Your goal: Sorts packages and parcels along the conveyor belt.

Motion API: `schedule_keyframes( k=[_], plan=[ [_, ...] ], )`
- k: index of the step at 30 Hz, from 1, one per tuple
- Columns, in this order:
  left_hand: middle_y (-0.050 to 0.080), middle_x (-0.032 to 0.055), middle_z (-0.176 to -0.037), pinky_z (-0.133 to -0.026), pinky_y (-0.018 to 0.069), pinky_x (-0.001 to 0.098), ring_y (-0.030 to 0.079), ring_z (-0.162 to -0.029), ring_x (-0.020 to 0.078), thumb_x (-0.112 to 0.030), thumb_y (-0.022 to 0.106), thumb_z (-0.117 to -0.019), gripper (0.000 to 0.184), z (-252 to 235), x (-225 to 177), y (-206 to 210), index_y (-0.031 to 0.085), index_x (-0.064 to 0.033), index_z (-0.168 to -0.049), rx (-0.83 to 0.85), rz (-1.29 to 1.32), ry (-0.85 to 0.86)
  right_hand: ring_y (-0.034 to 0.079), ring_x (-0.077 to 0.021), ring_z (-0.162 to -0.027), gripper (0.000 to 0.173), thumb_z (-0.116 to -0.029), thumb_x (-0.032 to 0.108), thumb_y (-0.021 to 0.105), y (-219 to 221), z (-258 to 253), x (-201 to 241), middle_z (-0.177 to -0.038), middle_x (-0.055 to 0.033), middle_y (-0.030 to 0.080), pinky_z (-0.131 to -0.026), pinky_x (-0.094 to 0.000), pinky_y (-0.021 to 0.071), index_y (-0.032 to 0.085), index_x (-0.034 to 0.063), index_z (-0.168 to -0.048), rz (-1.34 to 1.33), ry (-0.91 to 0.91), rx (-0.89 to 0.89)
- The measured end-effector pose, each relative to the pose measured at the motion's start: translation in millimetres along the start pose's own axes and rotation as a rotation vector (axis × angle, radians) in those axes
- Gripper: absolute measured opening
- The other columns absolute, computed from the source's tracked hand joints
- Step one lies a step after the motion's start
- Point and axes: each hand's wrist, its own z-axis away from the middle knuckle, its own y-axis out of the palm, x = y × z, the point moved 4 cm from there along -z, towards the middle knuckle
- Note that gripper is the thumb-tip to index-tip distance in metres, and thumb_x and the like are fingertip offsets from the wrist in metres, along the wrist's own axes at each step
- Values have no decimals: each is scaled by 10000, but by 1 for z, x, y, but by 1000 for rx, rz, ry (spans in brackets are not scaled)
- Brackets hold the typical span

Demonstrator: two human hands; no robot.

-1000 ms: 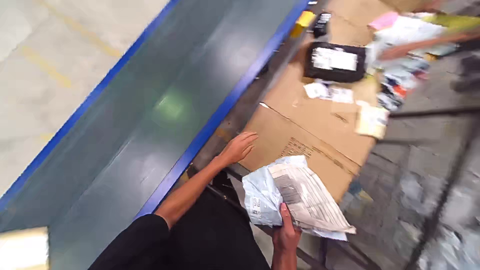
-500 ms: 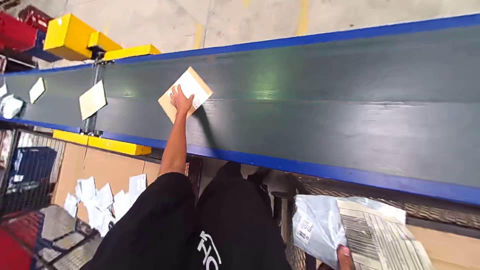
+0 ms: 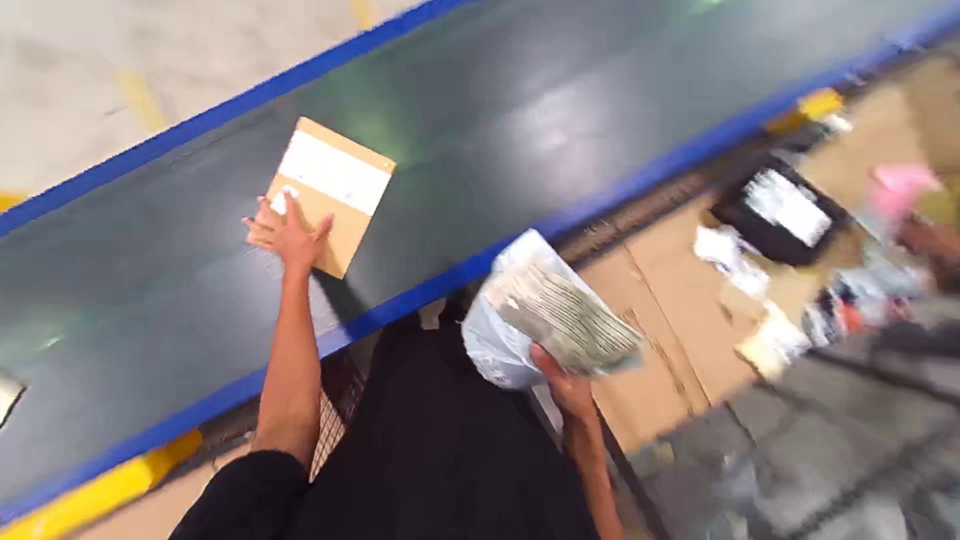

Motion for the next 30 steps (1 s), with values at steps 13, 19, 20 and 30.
schedule_keyframes(
  k=[13, 19, 20, 30],
  plan=[
    [390, 158, -1620, -1225, 303, 564, 376, -1496, 316, -559, 575, -996, 742, 220, -617, 217, 401, -137, -1581, 940, 448, 1023, 723, -88, -972, 313, -857, 147, 801, -155, 138, -41, -1036, 35, 768, -929, -319, 601, 686, 99, -1144, -250, 5, -843],
    [621, 92, -1428, -1130, 477, 406, 613, -1290, 178, -359, 556, -1052, 494, 316, -630, 193, 560, -79, -1460, 1169, 557, 1251, 665, -126, -1136, 650, -887, 180, 790, -234, 90, -69, -1208, -166, 673, -1039, -316, 546, 464, -174, -1324, 264, 42, -910],
    [641, 88, -1403, -1131, 472, 428, 616, -1284, 187, -362, 559, -1050, 469, 312, -610, 187, 595, -89, -1430, 1065, 517, 1283, 663, -170, -1142, 690, -885, 223, 791, -251, 66, -78, -1210, -223, 662, -1046, -342, 535, 462, -194, -1325, 393, 81, -867],
    [689, 210, -1255, -1041, 529, 449, 674, -1171, 292, -200, 515, -1063, 345, 153, -214, 43, 657, 16, -1291, 164, 247, 726, 591, -448, -1252, 754, -859, 166, 716, -208, -151, -273, -1415, -224, 586, -973, -654, 491, 436, 165, -1559, 952, 389, -120]
  ],
)
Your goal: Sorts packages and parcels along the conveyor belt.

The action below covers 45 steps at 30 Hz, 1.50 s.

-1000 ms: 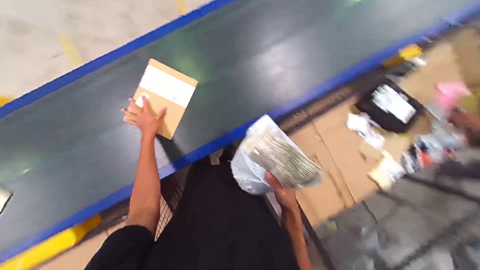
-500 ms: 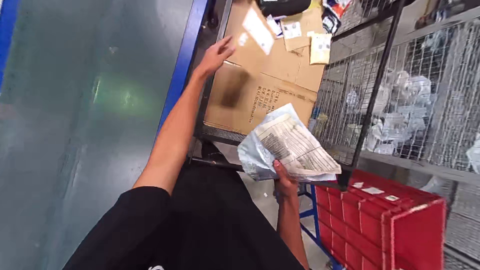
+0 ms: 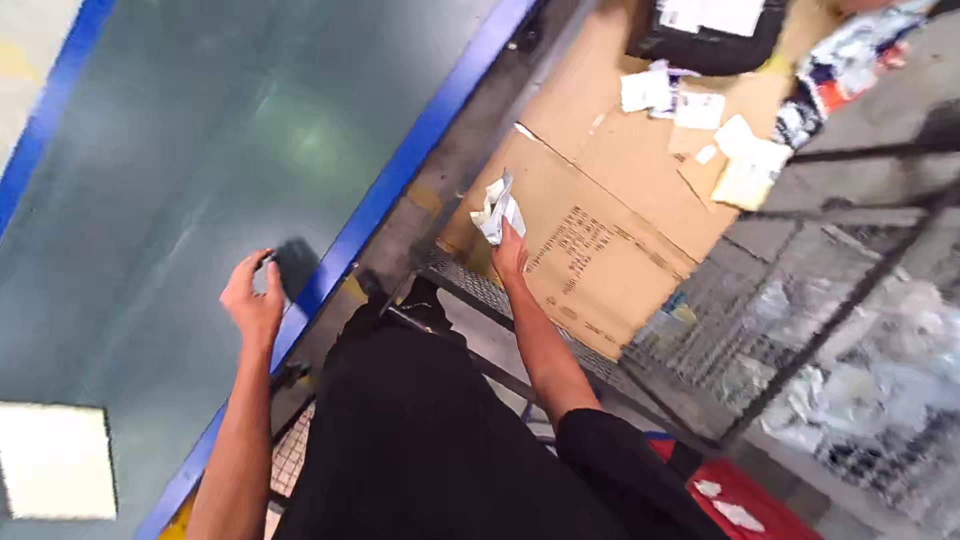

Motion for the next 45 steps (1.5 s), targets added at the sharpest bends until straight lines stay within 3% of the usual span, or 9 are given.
schedule_keyframes(
  k=[5, 12, 16, 22, 27, 33, 37, 41, 45],
  plan=[
    [667, 226, -1289, -1060, 518, 440, 650, -1217, 292, -223, 509, -1061, 386, 157, 81, -117, 625, 37, -1321, -234, -190, -484, 503, -430, -1358, 785, -904, 410, 765, 91, -4, 27, -1456, -276, 529, -1142, -604, 387, 452, 34, -1518, -204, -117, 652],
    [462, 253, -1529, -1192, 363, 528, 446, -1432, 373, -353, 680, -963, 722, 318, 164, -170, 412, 11, -1525, -518, -240, -1229, 566, -340, -1319, 576, -993, 221, 642, 8, 33, 84, -1428, -250, 562, -1112, -464, 469, 459, -50, -1467, -321, -89, 0],
    [336, 225, -1625, -1220, 294, 577, 321, -1506, 395, -549, 726, -890, 921, 313, 244, -182, 376, -18, -1556, -519, -198, -1166, 641, -315, -1174, 493, -1021, 252, 543, -51, 83, 187, -1284, -248, 634, -1005, -434, 522, 508, -82, -1383, -230, -303, -338],
    [54, 32, -1740, -1162, 58, 793, -19, -1571, 449, -886, 639, -699, 1097, 208, 301, -158, 317, -371, -1611, -196, -181, -941, 639, -235, -1227, 592, -1004, 396, 617, 46, 177, 455, -1335, -192, 638, -1023, -412, 553, 519, -10, -1424, -167, -900, 382],
    [80, 101, -1732, -1171, 68, 787, -17, -1563, 476, -826, 697, -711, 1105, 180, 265, -136, 334, -304, -1614, -190, -146, -692, 541, -404, -1309, 781, -885, 479, 755, 116, 235, 583, -1453, -256, 513, -1048, -573, 488, 489, 26, -1463, 81, -903, 309],
    [121, 270, -1687, -1183, 57, 754, 48, -1526, 565, -891, 623, -687, 1189, 140, 226, -106, 372, -168, -1597, -95, -146, -431, 644, -437, -1084, 763, -797, 403, 864, 127, 195, 585, -1260, -279, 594, -823, -594, 573, 541, 11, -1367, 15, -517, 191],
    [145, 263, -1684, -1193, 51, 746, 70, -1547, 512, -856, 656, -681, 1203, 114, 195, -85, 379, -111, -1584, -48, -64, -258, 635, -333, -1178, 483, -935, 330, 737, 79, 144, 531, -1234, -213, 678, -1010, -563, 489, 660, -8, -1271, -232, -616, 534],
    [150, 309, -1665, -1276, 169, 532, 143, -1562, 434, -679, 705, -805, 1127, 97, 161, -73, 312, 47, -1572, -99, 96, -182, 687, -236, -1058, 414, -967, 207, 699, -35, 87, 398, -1171, -192, 698, -973, -433, 557, 627, -30, -1298, -746, -391, 419],
    [221, 303, -1649, -1274, 161, 542, 178, -1551, 446, -685, 639, -853, 1038, 74, 143, -45, 365, 28, -1556, -23, -3, -131, 688, -243, -996, 543, -981, 428, 662, -161, -9, 185, -1170, -154, 687, -859, -449, 590, 563, 70, -1377, -1039, 48, -113]
  ],
)
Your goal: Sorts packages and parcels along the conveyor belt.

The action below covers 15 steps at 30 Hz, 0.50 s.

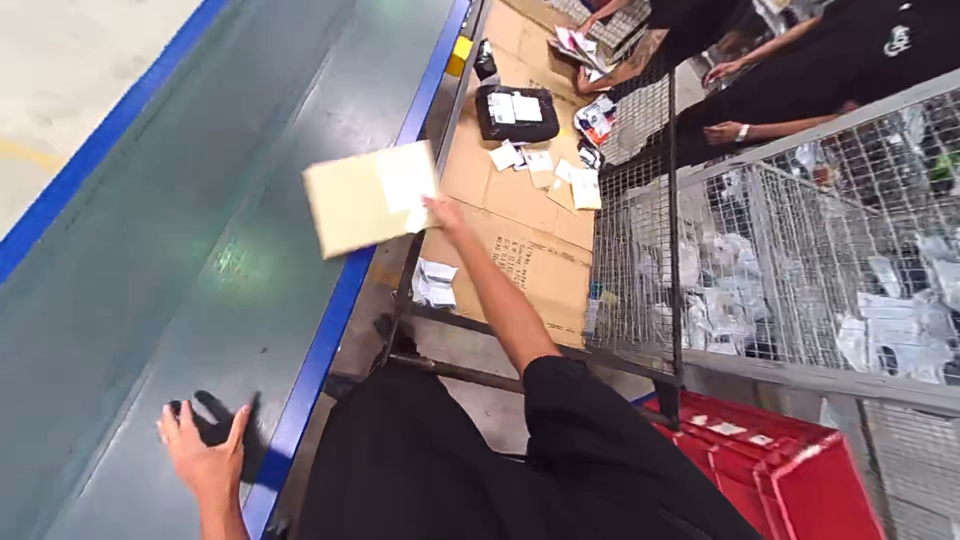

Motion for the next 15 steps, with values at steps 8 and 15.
schedule_keyframes(
  k=[8, 15],
  plan=[
    [263, 295, -1636, -1271, 177, 530, 215, -1546, 431, -640, 596, -910, 958, -52, -69, 44, 370, 39, -1547, 74, -25, 66, 659, -252, -1184, 561, -1076, 411, 480, -208, -110, -43, -1394, -128, 617, -963, -430, 565, 373, 118, -1542, -276, 20, -256],
    [303, 295, -1621, -1256, 219, 545, 253, -1531, 441, -614, 582, -926, 887, -45, -98, 66, 434, 33, -1515, 134, -79, 138, 698, -260, -1108, 495, -1062, 296, 553, -113, -50, -174, -1292, -153, 676, -913, -429, 592, 462, 44, -1478, -121, 259, -48]
  ],
)
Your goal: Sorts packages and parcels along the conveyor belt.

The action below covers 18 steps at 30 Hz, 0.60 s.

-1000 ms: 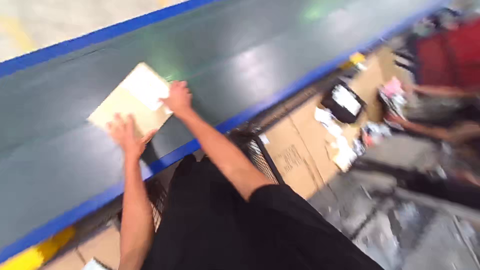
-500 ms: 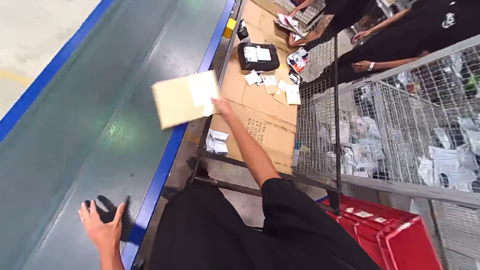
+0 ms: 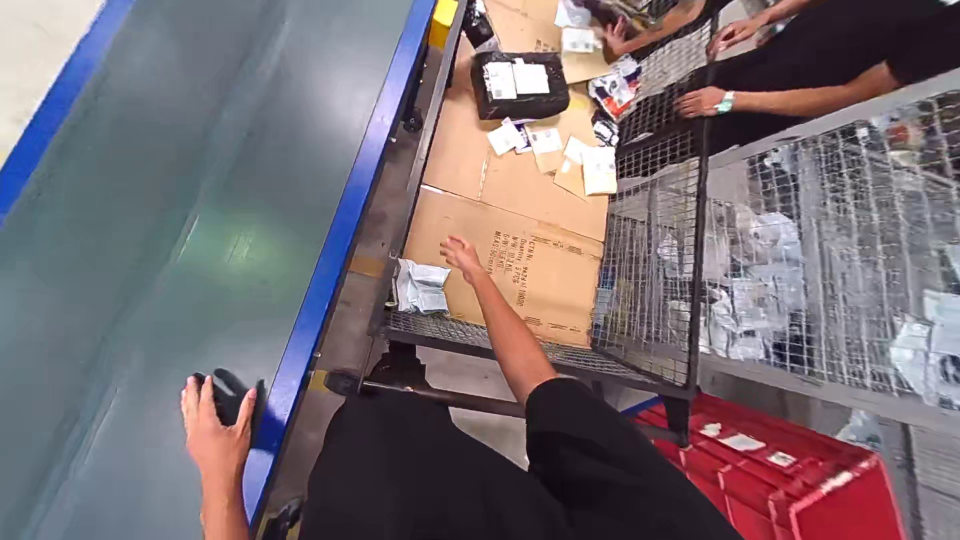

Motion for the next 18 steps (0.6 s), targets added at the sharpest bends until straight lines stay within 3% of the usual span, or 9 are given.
schedule_keyframes(
  k=[3, 8, 13, 18],
  plan=[
    [316, 280, -1620, -1255, 226, 543, 266, -1530, 425, -598, 570, -938, 845, 20, 5, -9, 460, 21, -1502, 1, -19, -59, 700, -270, -1086, 468, -1044, 279, 585, 29, 22, -64, -1276, -161, 680, -903, -459, 587, 512, 45, -1443, 157, 91, 76],
    [327, 285, -1612, -1249, 228, 555, 277, -1523, 435, -546, 589, -958, 790, 83, 40, -32, 467, 17, -1499, -75, -40, -240, 710, -267, -1045, 431, -1031, 250, 605, 56, 47, -122, -1234, -168, 695, -894, -454, 585, 553, 36, -1401, 363, 118, 189],
    [398, 252, -1584, -1237, 280, 546, 334, -1505, 402, -467, 583, -991, 650, 164, 67, -50, 543, 0, -1442, -161, -75, -428, 703, -313, -1073, 443, -1016, 234, 628, 81, 65, -128, -1228, -225, 685, -972, -485, 562, 564, -4, -1384, 761, -8, 457],
    [480, 142, -1559, -1228, 333, 477, 412, -1477, 285, -424, 550, -1026, 575, 255, 91, -71, 530, -70, -1479, -351, -32, -825, 625, -383, -1204, 400, -1018, 142, 597, 101, 73, -123, -1313, -286, 627, -1056, -538, 477, 574, -39, -1374, 995, -164, 597]
  ],
)
